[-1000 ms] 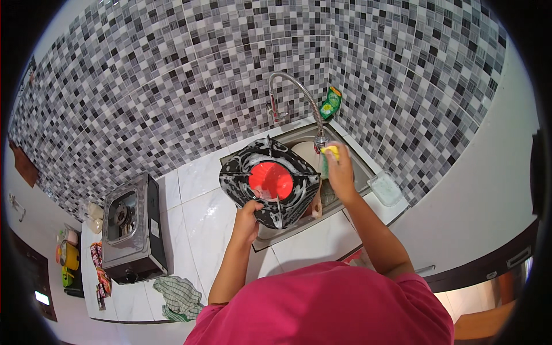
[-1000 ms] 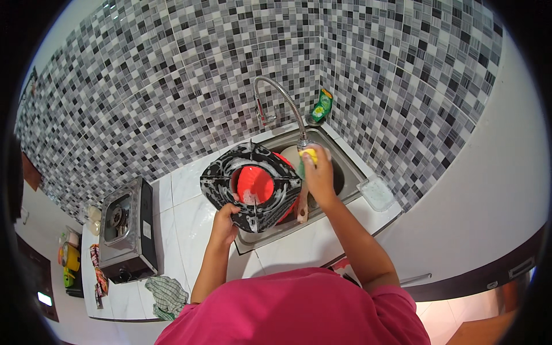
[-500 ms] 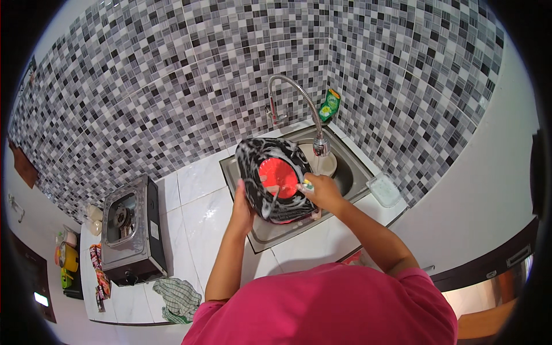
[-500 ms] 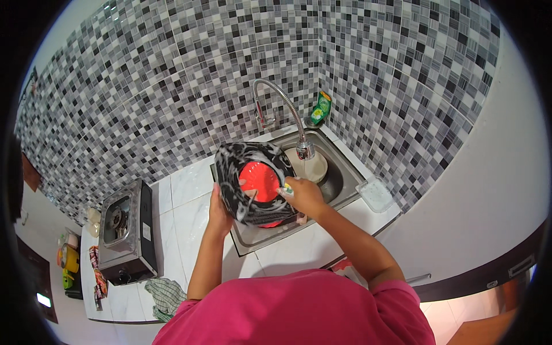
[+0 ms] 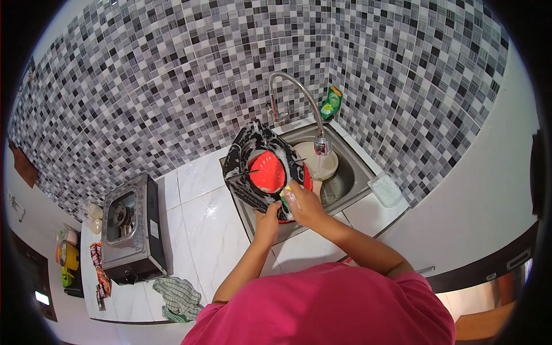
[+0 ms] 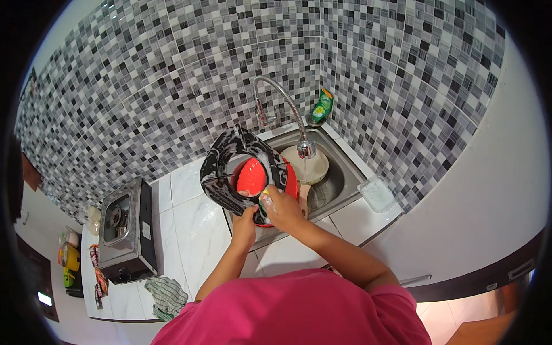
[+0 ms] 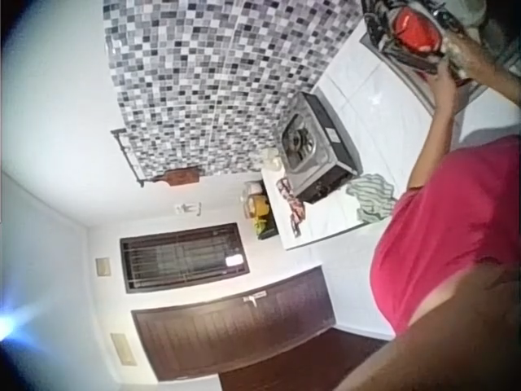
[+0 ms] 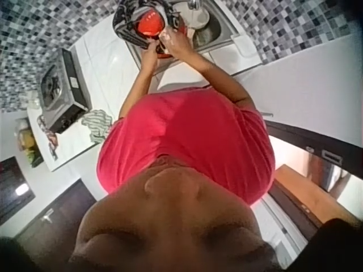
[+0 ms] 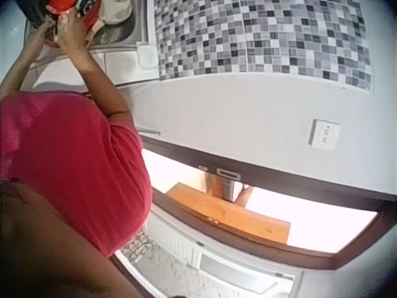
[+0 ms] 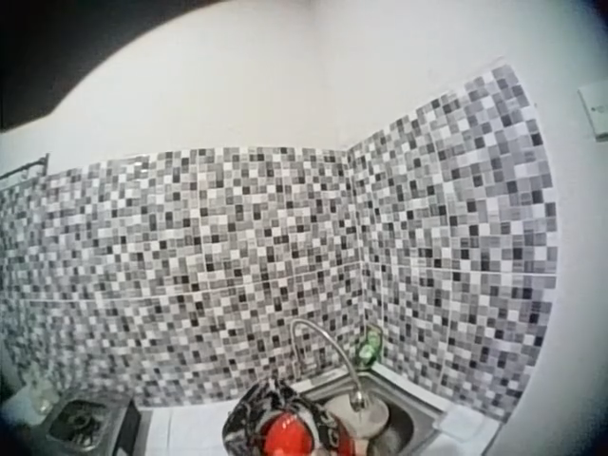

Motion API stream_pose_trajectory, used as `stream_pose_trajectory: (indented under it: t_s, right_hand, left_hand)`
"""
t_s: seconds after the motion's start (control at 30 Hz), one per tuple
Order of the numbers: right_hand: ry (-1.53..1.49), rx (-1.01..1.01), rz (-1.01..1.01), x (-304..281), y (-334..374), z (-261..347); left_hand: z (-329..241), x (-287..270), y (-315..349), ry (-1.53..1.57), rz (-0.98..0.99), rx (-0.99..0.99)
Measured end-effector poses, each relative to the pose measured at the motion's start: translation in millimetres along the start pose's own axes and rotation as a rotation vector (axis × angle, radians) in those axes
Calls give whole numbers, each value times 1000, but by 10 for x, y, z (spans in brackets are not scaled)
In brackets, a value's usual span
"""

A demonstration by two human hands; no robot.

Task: Wash kitchen items including a stove burner cap, a red plate, and a glass using a sponge and soap.

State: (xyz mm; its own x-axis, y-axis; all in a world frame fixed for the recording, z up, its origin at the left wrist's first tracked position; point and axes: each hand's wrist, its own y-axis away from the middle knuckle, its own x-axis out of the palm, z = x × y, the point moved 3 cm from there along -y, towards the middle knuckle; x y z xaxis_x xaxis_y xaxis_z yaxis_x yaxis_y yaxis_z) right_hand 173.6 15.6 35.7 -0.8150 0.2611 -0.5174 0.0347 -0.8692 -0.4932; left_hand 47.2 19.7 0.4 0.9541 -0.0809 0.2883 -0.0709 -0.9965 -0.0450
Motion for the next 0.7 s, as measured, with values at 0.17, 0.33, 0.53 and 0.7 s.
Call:
stream_pose_trajectory:
  t_s: [0.17, 0.33, 0.53, 0.7]
  right_hand:
    - [204, -135, 189, -37, -52, -140]
    - [485, -169, 62, -225, -234, -210]
    - [520, 65, 177, 57, -18, -132]
    - [385, -155, -30, -64, -59, -294]
  left_hand:
    - [-194, 21, 82, 95, -25, 17]
    - [-96, -161, -10, 199, -7, 90]
    - [-87, -164, -28, 203, -57, 94]
    - [-171, -171, -1, 230, -53, 53]
